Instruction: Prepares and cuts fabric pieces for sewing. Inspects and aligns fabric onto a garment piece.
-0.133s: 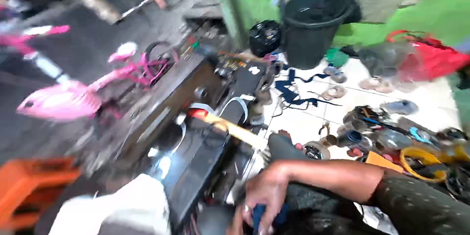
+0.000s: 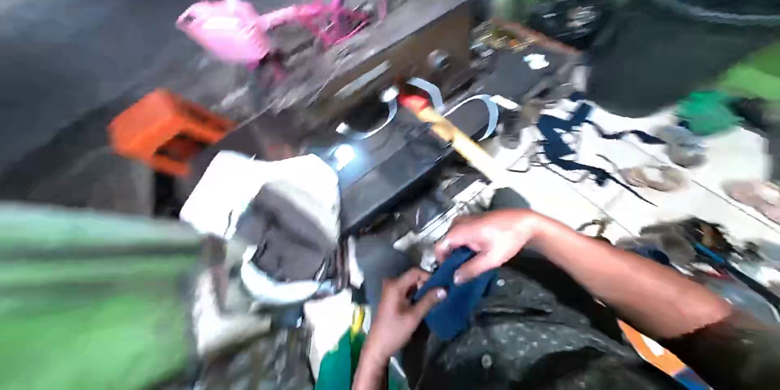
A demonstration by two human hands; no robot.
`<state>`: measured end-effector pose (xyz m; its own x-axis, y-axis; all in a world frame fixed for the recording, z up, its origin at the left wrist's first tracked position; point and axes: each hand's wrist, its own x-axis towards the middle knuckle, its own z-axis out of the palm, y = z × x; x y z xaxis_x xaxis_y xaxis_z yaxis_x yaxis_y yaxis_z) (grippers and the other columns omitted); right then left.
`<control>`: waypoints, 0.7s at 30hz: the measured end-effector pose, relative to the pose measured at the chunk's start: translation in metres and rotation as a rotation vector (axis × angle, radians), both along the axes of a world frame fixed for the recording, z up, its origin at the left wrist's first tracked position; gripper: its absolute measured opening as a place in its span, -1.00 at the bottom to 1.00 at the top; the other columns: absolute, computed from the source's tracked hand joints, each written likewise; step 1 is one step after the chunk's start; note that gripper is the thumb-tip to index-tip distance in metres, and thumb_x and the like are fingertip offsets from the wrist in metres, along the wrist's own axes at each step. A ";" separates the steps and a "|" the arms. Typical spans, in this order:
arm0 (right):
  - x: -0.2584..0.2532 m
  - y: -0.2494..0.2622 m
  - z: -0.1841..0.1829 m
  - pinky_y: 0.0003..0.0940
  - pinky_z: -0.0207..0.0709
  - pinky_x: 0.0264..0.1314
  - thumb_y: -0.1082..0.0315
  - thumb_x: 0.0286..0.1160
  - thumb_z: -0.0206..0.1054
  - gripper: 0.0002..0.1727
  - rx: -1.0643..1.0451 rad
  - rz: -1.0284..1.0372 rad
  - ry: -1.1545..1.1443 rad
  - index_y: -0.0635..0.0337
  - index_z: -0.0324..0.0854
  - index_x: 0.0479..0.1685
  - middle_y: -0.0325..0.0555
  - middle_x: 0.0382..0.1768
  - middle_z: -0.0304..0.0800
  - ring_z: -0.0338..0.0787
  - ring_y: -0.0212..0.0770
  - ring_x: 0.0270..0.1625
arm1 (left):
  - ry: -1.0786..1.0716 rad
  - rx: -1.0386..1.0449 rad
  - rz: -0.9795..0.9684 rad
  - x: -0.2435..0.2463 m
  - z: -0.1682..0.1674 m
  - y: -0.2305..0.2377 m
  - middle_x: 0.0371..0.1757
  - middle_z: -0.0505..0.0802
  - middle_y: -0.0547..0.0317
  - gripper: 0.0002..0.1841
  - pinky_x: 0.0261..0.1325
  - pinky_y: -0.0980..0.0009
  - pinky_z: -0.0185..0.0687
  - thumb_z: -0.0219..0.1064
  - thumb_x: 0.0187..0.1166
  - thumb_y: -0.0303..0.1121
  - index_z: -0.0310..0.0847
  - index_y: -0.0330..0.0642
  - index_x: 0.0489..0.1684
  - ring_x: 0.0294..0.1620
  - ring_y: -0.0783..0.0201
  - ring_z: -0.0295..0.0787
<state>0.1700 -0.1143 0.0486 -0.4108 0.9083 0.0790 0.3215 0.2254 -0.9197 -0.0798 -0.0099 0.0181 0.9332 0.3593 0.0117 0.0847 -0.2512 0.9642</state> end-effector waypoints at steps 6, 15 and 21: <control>-0.048 0.046 -0.025 -0.42 0.53 -0.22 0.19 0.54 0.42 -0.74 -0.217 0.073 -0.013 0.24 0.70 -0.11 -0.21 -0.40 0.71 0.64 -0.46 -0.34 | 0.036 -0.205 0.081 -0.087 -0.018 0.009 -0.28 0.82 0.23 -0.82 -0.05 0.42 0.74 0.35 0.64 -0.38 0.64 -0.36 -0.04 -0.25 0.49 0.77; -0.088 0.138 -0.029 -0.56 0.65 -0.36 0.42 0.58 0.24 -0.91 -0.433 -0.006 0.296 0.10 0.64 -0.23 -0.40 -0.49 0.74 0.72 -0.54 -0.44 | -0.067 -0.453 0.343 -0.179 -0.035 0.041 -0.21 0.92 0.36 -0.87 0.05 0.44 0.81 0.41 0.50 -0.49 0.71 -0.20 -0.08 -0.16 0.50 0.86; -0.124 0.159 -0.025 -0.55 0.64 -0.34 0.40 0.60 0.20 -0.90 -0.482 0.018 0.147 0.08 0.62 -0.22 -0.38 -0.48 0.72 0.70 -0.53 -0.43 | -0.212 -0.573 0.393 -0.206 -0.053 0.031 -0.11 0.92 0.29 -0.81 0.17 0.38 0.79 0.40 0.48 -0.56 0.71 -0.27 -0.01 -0.05 0.46 0.86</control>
